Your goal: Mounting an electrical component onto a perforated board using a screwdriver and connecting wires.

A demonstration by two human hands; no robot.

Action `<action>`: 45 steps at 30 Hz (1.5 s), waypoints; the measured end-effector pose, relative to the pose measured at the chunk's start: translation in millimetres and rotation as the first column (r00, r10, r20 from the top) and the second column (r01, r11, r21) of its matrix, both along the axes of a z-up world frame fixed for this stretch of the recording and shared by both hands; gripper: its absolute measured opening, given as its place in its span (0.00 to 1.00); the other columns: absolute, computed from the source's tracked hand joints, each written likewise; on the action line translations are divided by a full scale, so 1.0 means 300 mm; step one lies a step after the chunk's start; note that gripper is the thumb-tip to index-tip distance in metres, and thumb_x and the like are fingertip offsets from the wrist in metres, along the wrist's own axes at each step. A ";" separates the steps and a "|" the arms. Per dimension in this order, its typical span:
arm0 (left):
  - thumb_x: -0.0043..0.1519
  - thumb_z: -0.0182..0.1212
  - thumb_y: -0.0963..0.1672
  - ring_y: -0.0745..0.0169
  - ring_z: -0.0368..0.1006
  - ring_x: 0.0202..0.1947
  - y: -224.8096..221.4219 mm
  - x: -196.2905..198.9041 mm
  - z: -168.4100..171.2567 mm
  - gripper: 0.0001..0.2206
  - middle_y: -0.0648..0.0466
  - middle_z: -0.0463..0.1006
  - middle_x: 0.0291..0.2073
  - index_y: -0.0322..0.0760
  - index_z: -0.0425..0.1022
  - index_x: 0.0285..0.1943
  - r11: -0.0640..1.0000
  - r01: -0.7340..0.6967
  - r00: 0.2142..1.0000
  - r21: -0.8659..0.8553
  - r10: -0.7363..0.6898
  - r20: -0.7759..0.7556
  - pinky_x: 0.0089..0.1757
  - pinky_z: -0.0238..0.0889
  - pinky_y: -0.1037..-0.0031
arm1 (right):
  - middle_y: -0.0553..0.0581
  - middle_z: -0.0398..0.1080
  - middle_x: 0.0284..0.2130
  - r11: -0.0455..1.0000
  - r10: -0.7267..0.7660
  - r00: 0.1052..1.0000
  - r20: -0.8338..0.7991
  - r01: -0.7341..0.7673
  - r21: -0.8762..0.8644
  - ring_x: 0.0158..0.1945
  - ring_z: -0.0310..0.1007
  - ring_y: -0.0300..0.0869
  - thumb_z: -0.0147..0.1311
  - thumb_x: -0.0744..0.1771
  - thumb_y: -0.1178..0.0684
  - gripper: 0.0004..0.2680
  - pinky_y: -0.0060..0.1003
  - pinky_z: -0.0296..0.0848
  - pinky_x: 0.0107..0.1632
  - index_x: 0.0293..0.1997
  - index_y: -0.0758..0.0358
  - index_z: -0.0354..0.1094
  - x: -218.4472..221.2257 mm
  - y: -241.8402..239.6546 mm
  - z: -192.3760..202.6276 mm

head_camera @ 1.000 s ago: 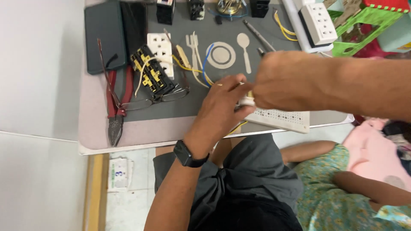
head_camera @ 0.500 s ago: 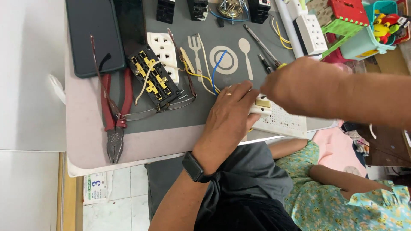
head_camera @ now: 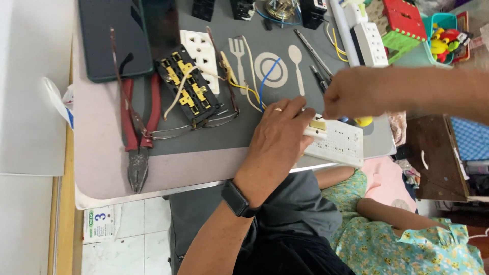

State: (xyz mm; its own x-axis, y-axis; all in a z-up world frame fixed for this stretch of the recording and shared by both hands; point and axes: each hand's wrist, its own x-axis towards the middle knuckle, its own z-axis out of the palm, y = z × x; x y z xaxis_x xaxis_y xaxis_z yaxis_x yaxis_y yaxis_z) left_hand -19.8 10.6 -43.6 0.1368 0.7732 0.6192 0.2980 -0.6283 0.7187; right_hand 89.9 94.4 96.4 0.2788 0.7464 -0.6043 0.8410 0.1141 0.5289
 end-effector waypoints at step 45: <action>0.44 0.68 0.39 0.45 0.68 0.46 0.011 -0.002 0.013 0.19 0.47 0.71 0.46 0.31 0.74 0.46 0.999 0.040 0.999 0.023 -0.040 -0.006 0.47 0.60 0.61 | 0.55 0.73 0.27 0.721 0.690 0.703 -0.171 -0.649 0.243 0.27 0.72 0.53 0.50 0.60 0.50 0.07 0.43 0.73 0.35 0.25 0.58 0.73 0.188 -0.052 -0.057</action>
State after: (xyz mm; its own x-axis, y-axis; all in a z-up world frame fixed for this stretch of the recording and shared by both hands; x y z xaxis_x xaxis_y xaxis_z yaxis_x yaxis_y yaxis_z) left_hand -20.4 13.9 -39.8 0.1709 0.7526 0.6359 0.2757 -0.6561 0.7025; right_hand 146.3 78.8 79.3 -0.4640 0.7670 -0.4433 0.6712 0.6309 0.3892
